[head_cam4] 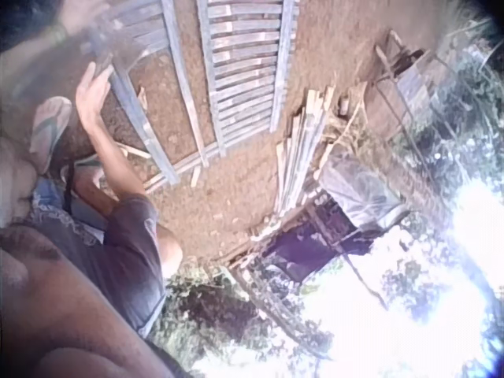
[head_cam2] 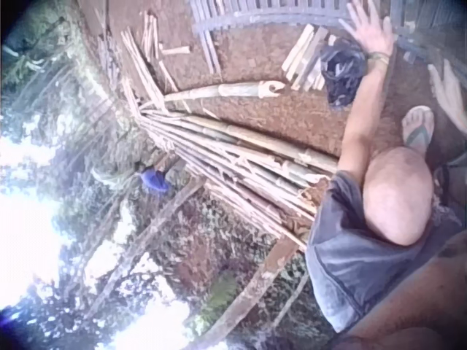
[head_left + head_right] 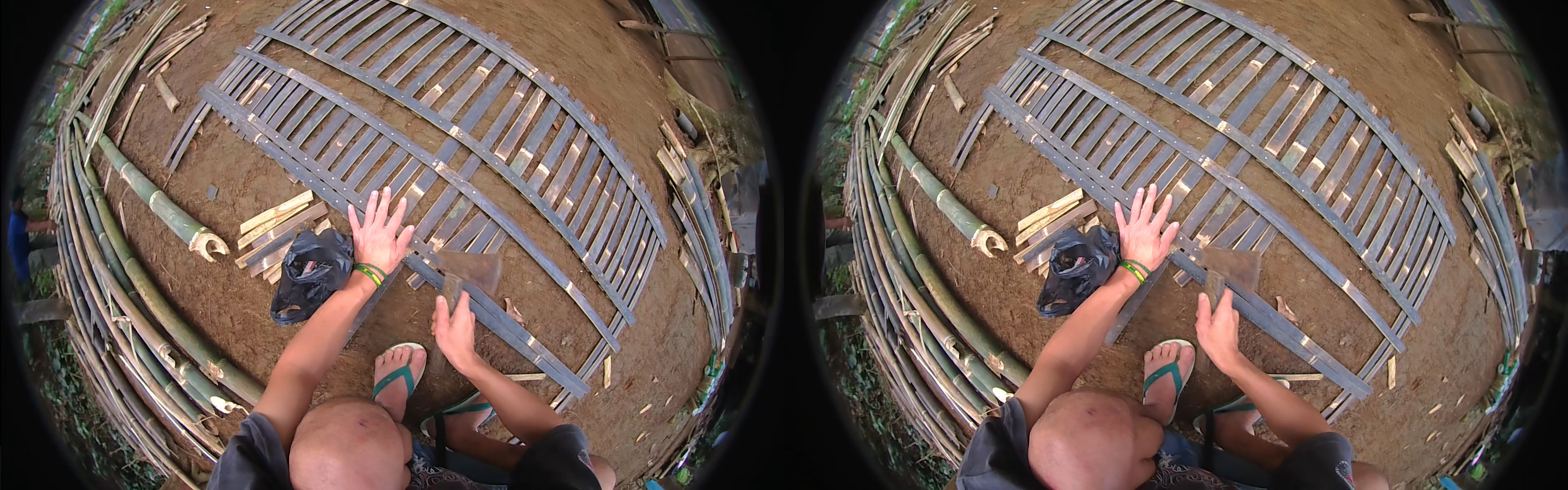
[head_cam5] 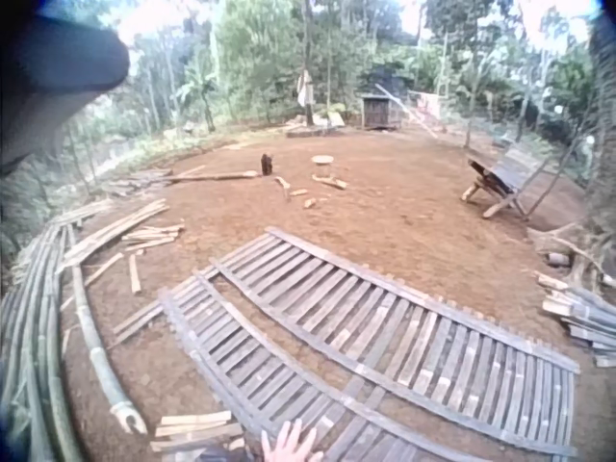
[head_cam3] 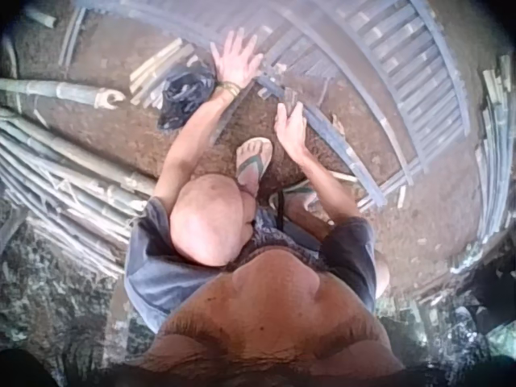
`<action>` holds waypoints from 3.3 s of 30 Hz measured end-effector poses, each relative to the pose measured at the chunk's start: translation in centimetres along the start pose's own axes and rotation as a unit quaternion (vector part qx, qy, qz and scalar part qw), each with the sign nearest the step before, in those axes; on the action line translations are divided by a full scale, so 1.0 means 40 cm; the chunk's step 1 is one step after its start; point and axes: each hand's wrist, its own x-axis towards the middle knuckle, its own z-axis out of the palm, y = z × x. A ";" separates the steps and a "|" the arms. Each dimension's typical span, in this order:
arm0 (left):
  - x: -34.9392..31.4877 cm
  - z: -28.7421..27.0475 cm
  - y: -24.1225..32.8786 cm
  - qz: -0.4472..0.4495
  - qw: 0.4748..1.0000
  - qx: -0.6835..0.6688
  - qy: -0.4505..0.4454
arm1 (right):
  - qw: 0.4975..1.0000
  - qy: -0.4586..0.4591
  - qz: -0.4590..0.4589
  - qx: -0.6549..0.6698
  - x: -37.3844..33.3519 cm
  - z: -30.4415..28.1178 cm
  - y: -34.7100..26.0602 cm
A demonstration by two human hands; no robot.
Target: The person assembles a bamboo structure by arranging split bamboo strips into a grid pattern on the ground. They use an axe to hammer nails into the intersections of the strips to secure them together.
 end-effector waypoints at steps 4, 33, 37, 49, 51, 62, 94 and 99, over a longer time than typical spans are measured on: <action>0.001 -0.005 -0.002 -0.005 1.000 0.000 -0.008 | 0.992 -0.031 0.027 0.122 0.046 0.002 -0.071; 0.001 0.003 0.006 0.002 1.000 0.009 0.007 | 0.944 0.029 -0.259 -0.205 0.023 -0.058 -0.060; 0.011 -0.002 -0.004 0.004 1.000 0.021 0.003 | 0.968 -0.009 -0.180 -0.176 0.048 -0.071 -0.117; 0.009 -0.003 -0.005 0.011 1.000 0.025 0.007 | 0.973 -0.015 -0.129 -0.191 0.060 -0.078 -0.132; -0.004 0.001 -0.008 0.005 0.999 0.034 -0.001 | 0.980 0.025 -0.165 -0.113 0.038 -0.096 -0.184; 0.004 -0.002 -0.002 0.016 1.000 0.011 0.006 | 0.964 -0.027 -0.174 -0.197 0.080 -0.076 -0.088; 0.014 -0.010 -0.052 0.001 1.000 0.007 0.018 | 0.955 -0.066 -0.120 -0.263 0.047 -0.062 -0.054; 0.017 -0.010 -0.048 0.014 1.000 -0.002 0.023 | 0.960 -0.061 -0.146 -0.233 0.012 -0.110 -0.067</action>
